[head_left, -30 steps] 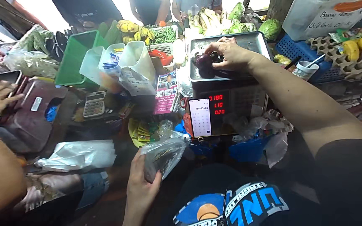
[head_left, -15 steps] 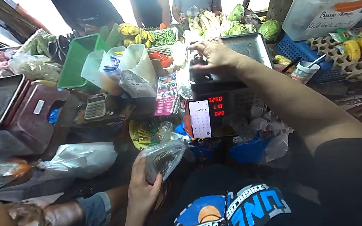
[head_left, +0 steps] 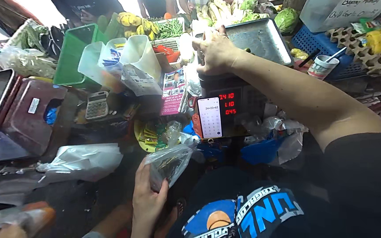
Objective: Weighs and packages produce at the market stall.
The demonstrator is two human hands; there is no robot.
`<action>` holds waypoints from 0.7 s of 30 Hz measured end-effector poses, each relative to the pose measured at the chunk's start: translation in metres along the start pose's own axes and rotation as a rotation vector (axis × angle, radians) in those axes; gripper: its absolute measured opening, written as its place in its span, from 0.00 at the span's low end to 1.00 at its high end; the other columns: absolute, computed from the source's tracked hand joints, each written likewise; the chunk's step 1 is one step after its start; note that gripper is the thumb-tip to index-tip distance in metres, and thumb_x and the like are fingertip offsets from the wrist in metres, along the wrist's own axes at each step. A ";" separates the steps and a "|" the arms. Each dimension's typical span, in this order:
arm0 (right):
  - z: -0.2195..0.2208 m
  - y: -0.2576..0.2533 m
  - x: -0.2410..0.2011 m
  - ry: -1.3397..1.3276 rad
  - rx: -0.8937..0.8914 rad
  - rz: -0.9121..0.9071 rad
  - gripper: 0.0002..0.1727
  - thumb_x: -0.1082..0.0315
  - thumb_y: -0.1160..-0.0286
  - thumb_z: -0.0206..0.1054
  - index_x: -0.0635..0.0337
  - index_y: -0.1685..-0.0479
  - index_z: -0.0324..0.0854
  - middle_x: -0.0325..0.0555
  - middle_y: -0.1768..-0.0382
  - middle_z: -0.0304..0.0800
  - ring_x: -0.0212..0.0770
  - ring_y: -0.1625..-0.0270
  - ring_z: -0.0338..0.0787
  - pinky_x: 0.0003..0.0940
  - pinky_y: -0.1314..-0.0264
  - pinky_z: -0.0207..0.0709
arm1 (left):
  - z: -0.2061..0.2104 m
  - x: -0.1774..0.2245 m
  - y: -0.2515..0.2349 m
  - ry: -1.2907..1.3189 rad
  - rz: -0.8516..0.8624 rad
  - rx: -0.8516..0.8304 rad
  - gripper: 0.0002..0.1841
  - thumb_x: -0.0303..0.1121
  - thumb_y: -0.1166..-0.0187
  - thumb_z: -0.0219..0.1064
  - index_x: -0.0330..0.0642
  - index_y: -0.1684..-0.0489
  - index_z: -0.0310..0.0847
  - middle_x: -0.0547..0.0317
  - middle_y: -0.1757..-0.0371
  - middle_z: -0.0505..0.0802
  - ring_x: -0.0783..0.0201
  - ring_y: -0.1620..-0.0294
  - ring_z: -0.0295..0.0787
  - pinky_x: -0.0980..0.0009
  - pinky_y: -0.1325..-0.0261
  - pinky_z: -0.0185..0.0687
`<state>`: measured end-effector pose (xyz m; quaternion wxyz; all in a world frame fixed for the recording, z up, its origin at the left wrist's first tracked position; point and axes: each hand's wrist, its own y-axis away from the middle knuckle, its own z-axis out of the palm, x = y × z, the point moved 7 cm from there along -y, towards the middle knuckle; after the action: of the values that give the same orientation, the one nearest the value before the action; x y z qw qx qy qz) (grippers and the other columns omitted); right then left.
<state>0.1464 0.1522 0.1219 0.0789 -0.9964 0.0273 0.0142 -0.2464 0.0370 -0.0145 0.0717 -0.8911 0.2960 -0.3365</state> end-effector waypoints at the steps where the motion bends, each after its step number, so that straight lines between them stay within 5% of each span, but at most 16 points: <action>1: -0.001 0.002 -0.002 0.011 0.020 0.004 0.41 0.37 0.42 0.69 0.51 0.27 0.77 0.69 0.33 0.76 0.67 0.30 0.77 0.71 0.23 0.52 | -0.001 0.000 0.000 -0.004 -0.006 0.001 0.40 0.41 0.41 0.70 0.25 0.24 0.73 0.31 0.20 0.76 0.49 0.18 0.73 0.62 0.18 0.69; 3: -0.004 0.006 -0.004 0.026 0.069 0.016 0.41 0.41 0.38 0.69 0.54 0.23 0.75 0.72 0.29 0.71 0.69 0.36 0.80 0.70 0.27 0.57 | -0.001 0.001 -0.001 -0.010 -0.013 -0.001 0.40 0.40 0.42 0.70 0.25 0.24 0.73 0.30 0.20 0.75 0.49 0.18 0.73 0.63 0.18 0.69; 9: -0.001 0.018 -0.011 -0.053 0.185 0.160 0.30 0.60 0.31 0.69 0.57 0.26 0.78 0.68 0.25 0.70 0.68 0.31 0.80 0.58 0.46 0.82 | 0.000 0.002 -0.005 -0.019 -0.010 -0.009 0.40 0.39 0.42 0.69 0.25 0.24 0.73 0.30 0.20 0.76 0.48 0.18 0.73 0.62 0.19 0.70; 15: 0.001 0.019 -0.021 -0.038 0.241 0.282 0.25 0.68 0.29 0.68 0.62 0.29 0.81 0.65 0.25 0.73 0.67 0.26 0.77 0.52 0.45 0.85 | 0.007 0.006 -0.008 -0.017 0.002 -0.039 0.41 0.38 0.43 0.69 0.26 0.23 0.72 0.31 0.19 0.75 0.47 0.18 0.73 0.60 0.19 0.71; 19: -0.025 0.037 0.013 -0.421 0.528 0.309 0.20 0.66 0.28 0.67 0.62 0.38 0.86 0.56 0.37 0.85 0.52 0.38 0.87 0.47 0.39 0.82 | 0.007 0.007 -0.010 -0.002 0.025 -0.028 0.41 0.37 0.44 0.70 0.24 0.24 0.73 0.29 0.20 0.76 0.45 0.19 0.74 0.60 0.20 0.71; 21: -0.040 0.064 0.045 -0.889 0.669 0.333 0.19 0.70 0.22 0.62 0.68 0.35 0.81 0.49 0.55 0.90 0.38 0.60 0.90 0.36 0.54 0.85 | 0.007 0.008 -0.010 0.005 0.024 -0.030 0.41 0.36 0.44 0.71 0.23 0.24 0.73 0.28 0.20 0.75 0.44 0.19 0.74 0.60 0.20 0.71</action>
<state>0.1890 0.0802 0.1497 0.3900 -0.7979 0.1509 0.4342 -0.2325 0.0399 -0.0127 0.0617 -0.8876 0.3117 -0.3335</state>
